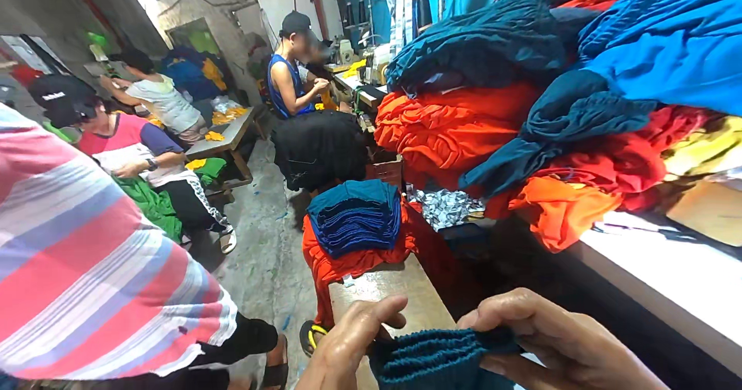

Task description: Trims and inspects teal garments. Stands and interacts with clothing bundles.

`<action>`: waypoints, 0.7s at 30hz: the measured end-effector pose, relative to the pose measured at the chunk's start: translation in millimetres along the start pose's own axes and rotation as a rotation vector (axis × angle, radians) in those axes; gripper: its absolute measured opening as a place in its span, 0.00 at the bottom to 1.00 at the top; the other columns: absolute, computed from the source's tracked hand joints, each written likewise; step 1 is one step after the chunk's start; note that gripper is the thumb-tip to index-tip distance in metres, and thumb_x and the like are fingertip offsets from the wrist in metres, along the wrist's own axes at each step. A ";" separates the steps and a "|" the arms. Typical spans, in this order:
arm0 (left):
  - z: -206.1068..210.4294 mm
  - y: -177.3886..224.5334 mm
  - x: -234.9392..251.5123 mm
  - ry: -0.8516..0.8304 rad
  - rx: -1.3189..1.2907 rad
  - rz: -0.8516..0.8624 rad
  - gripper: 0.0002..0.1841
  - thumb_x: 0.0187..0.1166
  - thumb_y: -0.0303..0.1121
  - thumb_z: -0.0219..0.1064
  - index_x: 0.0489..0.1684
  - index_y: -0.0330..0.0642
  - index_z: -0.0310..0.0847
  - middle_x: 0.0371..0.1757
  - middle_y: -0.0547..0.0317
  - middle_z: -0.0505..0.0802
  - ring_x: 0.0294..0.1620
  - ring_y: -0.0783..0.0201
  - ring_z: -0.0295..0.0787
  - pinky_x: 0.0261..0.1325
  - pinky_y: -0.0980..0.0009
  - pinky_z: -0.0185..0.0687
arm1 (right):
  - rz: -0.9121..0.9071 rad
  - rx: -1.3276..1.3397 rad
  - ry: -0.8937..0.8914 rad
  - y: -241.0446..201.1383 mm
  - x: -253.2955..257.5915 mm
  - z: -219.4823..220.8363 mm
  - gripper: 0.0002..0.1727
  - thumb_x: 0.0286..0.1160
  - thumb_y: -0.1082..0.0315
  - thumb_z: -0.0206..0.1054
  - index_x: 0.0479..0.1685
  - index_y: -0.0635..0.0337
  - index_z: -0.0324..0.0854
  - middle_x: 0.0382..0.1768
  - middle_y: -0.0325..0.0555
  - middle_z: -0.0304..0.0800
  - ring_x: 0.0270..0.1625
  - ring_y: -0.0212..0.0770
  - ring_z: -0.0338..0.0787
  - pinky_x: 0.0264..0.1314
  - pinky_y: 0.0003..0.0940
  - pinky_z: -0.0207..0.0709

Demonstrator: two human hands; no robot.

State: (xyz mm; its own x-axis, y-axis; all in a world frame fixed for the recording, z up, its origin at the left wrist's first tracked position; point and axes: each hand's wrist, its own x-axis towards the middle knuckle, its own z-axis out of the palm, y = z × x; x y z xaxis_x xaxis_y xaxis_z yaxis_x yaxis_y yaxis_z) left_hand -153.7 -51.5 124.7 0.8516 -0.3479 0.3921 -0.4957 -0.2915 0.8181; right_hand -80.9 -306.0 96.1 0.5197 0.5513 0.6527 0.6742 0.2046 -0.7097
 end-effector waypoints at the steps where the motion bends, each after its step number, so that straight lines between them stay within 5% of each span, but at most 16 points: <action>1: -1.2 0.2 -0.5 -0.021 -0.007 -0.012 0.37 0.81 0.50 0.67 0.75 0.21 0.71 0.59 0.42 0.90 0.58 0.67 0.88 0.62 0.71 0.84 | 0.003 -0.004 0.003 -0.4 -0.7 -0.3 0.14 0.83 0.66 0.67 0.63 0.52 0.75 0.55 0.32 0.91 0.57 0.18 0.88 0.60 0.15 0.82; 4: -4.0 0.1 -2.6 -0.041 -0.043 -0.022 0.27 0.82 0.35 0.68 0.72 0.19 0.74 0.57 0.42 0.92 0.51 0.70 0.92 0.56 0.72 0.88 | 0.018 0.002 0.029 -1.8 -2.0 -3.4 0.14 0.83 0.66 0.67 0.63 0.47 0.76 0.56 0.27 0.91 0.58 0.17 0.88 0.60 0.15 0.82; 11: -1.4 2.3 -3.0 0.035 -0.068 0.020 0.18 0.78 0.24 0.69 0.62 0.21 0.82 0.55 0.46 0.94 0.52 0.72 0.93 0.59 0.74 0.89 | 0.025 -0.018 0.012 -1.6 -5.1 -3.9 0.13 0.83 0.66 0.67 0.61 0.49 0.75 0.55 0.31 0.91 0.58 0.19 0.88 0.59 0.16 0.82; 14: -4.9 2.3 -2.7 -0.015 0.059 0.025 0.22 0.78 0.33 0.71 0.64 0.25 0.82 0.57 0.47 0.94 0.56 0.69 0.91 0.62 0.70 0.87 | 0.008 -0.036 0.003 -1.5 -3.2 0.0 0.12 0.84 0.66 0.66 0.61 0.51 0.74 0.54 0.35 0.91 0.57 0.21 0.89 0.59 0.17 0.83; 18: -0.3 19.4 10.3 -0.065 0.464 0.016 0.35 0.79 0.61 0.63 0.69 0.37 0.84 0.55 0.50 0.95 0.58 0.55 0.91 0.68 0.44 0.76 | -0.044 -0.043 -0.002 -0.5 5.7 15.9 0.11 0.84 0.68 0.65 0.60 0.58 0.74 0.52 0.40 0.90 0.55 0.21 0.88 0.58 0.16 0.82; 21: 7.1 25.7 24.0 -0.034 0.633 0.090 0.21 0.83 0.50 0.64 0.52 0.40 0.90 0.39 0.54 0.94 0.41 0.59 0.92 0.49 0.55 0.85 | -0.071 0.019 0.059 4.1 8.8 22.3 0.13 0.83 0.69 0.66 0.61 0.57 0.74 0.52 0.37 0.90 0.54 0.21 0.88 0.59 0.17 0.83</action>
State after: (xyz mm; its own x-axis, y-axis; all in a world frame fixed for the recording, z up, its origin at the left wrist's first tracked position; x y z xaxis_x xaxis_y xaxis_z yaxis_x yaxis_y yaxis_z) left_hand -147.3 -73.7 152.1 0.8012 -0.4206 0.4258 -0.5786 -0.7259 0.3718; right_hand -85.3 -282.2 93.0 0.5011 0.4864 0.7158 0.7007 0.2574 -0.6654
